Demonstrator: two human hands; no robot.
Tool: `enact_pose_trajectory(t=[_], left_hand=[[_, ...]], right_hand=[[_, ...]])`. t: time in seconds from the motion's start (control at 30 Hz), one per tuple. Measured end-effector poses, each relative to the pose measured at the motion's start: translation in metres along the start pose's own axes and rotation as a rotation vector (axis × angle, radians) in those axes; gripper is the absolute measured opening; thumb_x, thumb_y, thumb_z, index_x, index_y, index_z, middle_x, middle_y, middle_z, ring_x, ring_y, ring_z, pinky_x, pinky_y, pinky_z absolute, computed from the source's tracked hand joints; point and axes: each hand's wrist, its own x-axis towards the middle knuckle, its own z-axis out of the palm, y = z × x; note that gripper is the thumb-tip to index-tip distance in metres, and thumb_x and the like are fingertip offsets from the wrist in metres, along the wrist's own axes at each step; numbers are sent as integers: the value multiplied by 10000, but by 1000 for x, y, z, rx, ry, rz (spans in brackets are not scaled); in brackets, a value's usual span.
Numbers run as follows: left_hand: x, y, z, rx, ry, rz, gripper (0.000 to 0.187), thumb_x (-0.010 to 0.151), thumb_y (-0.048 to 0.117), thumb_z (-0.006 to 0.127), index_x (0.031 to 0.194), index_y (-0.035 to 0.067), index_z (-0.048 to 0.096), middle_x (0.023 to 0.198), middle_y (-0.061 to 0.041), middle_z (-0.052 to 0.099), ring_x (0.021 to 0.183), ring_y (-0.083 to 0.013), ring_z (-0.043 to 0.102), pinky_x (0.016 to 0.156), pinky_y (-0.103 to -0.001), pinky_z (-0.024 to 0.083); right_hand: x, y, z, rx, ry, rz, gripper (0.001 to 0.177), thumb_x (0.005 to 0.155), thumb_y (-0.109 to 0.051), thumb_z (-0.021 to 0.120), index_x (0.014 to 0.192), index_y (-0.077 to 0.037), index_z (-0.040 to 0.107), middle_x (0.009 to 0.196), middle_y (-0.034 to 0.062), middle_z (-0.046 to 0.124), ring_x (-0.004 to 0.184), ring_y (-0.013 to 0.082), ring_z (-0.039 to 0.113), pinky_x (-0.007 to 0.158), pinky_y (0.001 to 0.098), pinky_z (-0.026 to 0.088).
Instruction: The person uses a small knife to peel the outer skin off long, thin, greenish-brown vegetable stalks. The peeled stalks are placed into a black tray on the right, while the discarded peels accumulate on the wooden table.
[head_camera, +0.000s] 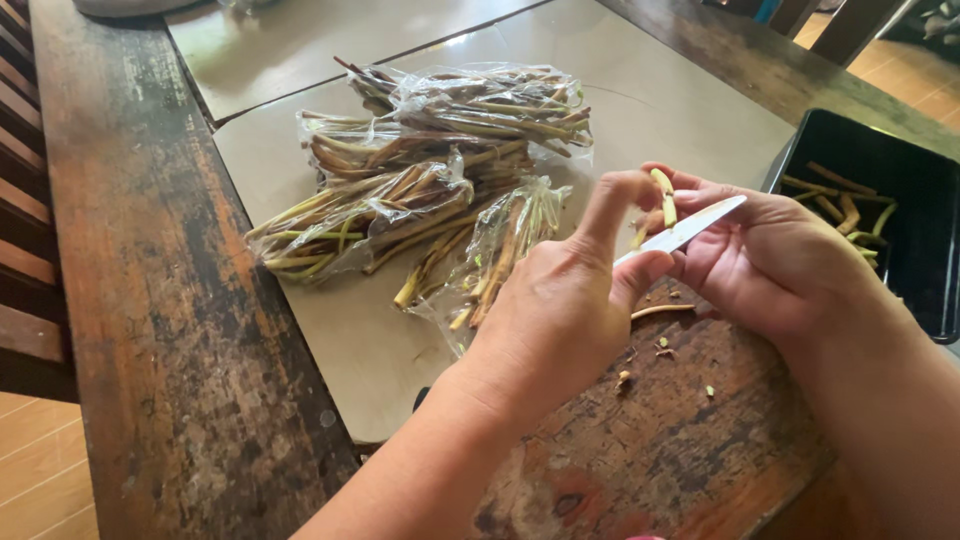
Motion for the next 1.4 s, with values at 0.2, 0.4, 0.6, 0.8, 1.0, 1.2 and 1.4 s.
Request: enact_pose_trajectory(t=[0.2, 0.4, 0.6, 0.8, 1.0, 1.2, 1.4], left_hand=[[4, 7, -1, 72, 53, 43, 324, 1041, 289, 579, 1340, 254, 461, 779, -185, 727, 746, -426, 723, 632, -543, 510], [7, -1, 0, 92, 59, 33, 327, 1027, 297, 599, 1343, 245, 531, 765, -186, 728, 759, -418, 721, 656, -540, 505], [11, -16, 10, -140, 203, 186, 181, 1093, 206, 616, 1274, 208, 617, 880, -94, 746, 722, -213, 756, 616, -342, 544], [30, -31, 3, -688, 38, -231, 195, 1061, 191, 573, 1207, 102, 668, 591, 64, 461, 477, -44, 343, 410, -272, 239], [32, -24, -15, -272, 209, -318, 271, 1035, 295, 588, 1239, 143, 681, 592, 65, 503, 523, -56, 401, 443, -310, 320], [27, -2, 1, -100, -54, -197, 405, 974, 317, 628, 1344, 202, 508, 547, -101, 528, 492, -207, 502, 502, -419, 434], [29, 12, 3, -126, -54, -107, 356, 1012, 291, 613, 1342, 196, 519, 596, -59, 595, 551, -161, 607, 564, -366, 508]], right_hand=[[1, -8, 0, -55, 44, -26, 491, 976, -56, 624, 1428, 87, 496, 1183, 139, 637, 1050, 202, 674, 886, 356, 588], [3, -6, -4, 15, 23, -28, 496, 1005, -49, 606, 1457, 94, 461, 1213, 165, 626, 1051, 226, 670, 914, 395, 594], [10, -4, -4, 101, -51, 23, 490, 994, -27, 642, 1434, 83, 459, 1203, 177, 620, 1073, 247, 668, 946, 407, 598], [14, -13, -9, -18, -80, 93, 509, 969, -44, 640, 1441, 70, 489, 1203, 182, 613, 1077, 221, 647, 985, 370, 567], [10, -20, -8, -33, -97, 82, 492, 989, -71, 631, 1437, 96, 514, 1205, 195, 621, 1060, 227, 652, 972, 376, 556], [-2, -25, -15, -121, -80, 18, 492, 1017, -150, 597, 1438, 88, 510, 1284, 160, 632, 1082, 214, 657, 955, 376, 557], [-15, -27, -18, -160, -115, -1, 485, 1039, -170, 581, 1438, 97, 511, 1235, 188, 640, 1046, 262, 676, 962, 390, 553]])
